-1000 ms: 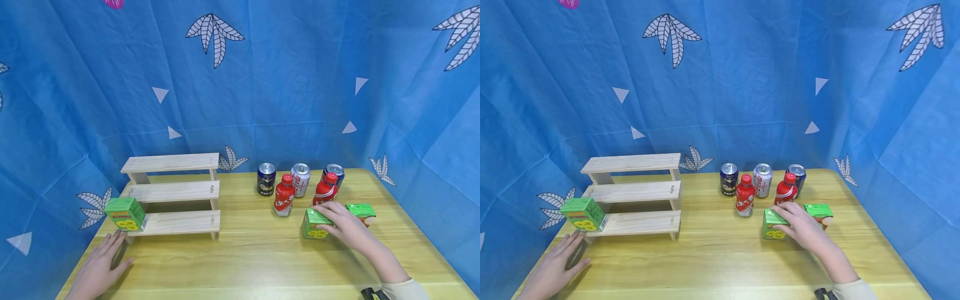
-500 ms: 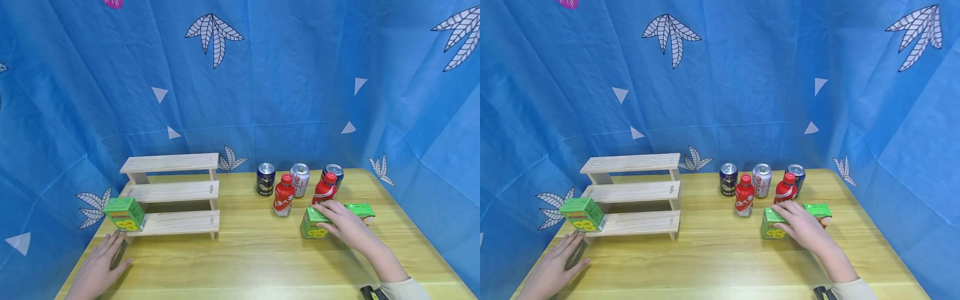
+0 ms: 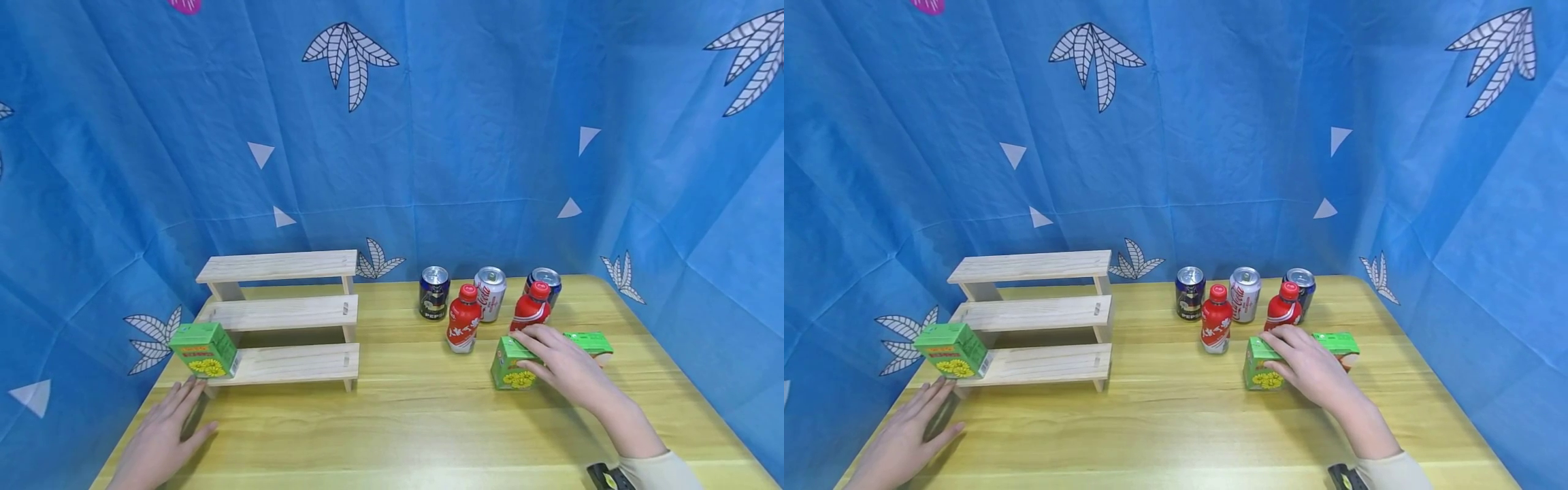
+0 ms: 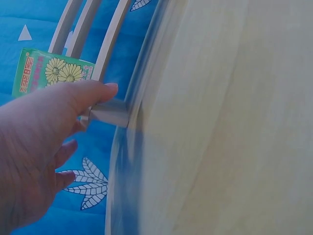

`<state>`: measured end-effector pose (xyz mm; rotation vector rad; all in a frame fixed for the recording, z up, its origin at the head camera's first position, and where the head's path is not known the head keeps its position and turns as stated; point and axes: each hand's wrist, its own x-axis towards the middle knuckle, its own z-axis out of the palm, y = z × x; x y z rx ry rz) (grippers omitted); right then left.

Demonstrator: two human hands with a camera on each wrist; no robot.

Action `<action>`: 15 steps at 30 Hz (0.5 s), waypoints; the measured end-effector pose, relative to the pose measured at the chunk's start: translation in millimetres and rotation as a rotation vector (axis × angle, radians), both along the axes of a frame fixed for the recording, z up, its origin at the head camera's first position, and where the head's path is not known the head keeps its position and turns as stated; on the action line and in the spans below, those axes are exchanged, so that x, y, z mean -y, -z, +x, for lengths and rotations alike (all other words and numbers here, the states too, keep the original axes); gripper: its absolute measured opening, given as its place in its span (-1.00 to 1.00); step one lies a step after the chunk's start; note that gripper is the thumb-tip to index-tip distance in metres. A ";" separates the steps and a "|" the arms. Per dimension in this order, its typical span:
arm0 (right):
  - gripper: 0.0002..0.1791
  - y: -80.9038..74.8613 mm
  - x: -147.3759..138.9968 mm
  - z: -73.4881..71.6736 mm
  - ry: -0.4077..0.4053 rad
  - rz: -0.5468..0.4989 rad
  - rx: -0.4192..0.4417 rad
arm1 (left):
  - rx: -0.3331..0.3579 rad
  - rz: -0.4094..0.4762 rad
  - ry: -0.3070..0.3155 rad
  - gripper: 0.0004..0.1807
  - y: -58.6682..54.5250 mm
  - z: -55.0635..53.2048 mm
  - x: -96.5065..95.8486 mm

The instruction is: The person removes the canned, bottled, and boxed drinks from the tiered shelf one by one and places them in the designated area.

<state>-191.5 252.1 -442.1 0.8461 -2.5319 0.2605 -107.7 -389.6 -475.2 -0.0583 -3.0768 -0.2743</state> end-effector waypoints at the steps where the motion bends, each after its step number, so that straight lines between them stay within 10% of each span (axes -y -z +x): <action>1: -0.35 -0.3 0.1 0.1 0.001 0.000 -0.002 | -0.003 0.000 0.001 0.04 0.0 0.0 0.0; 15: -0.31 -8.5 7.2 2.6 0.001 -0.016 -0.010 | -0.011 -0.015 0.003 0.03 0.6 0.1 -0.4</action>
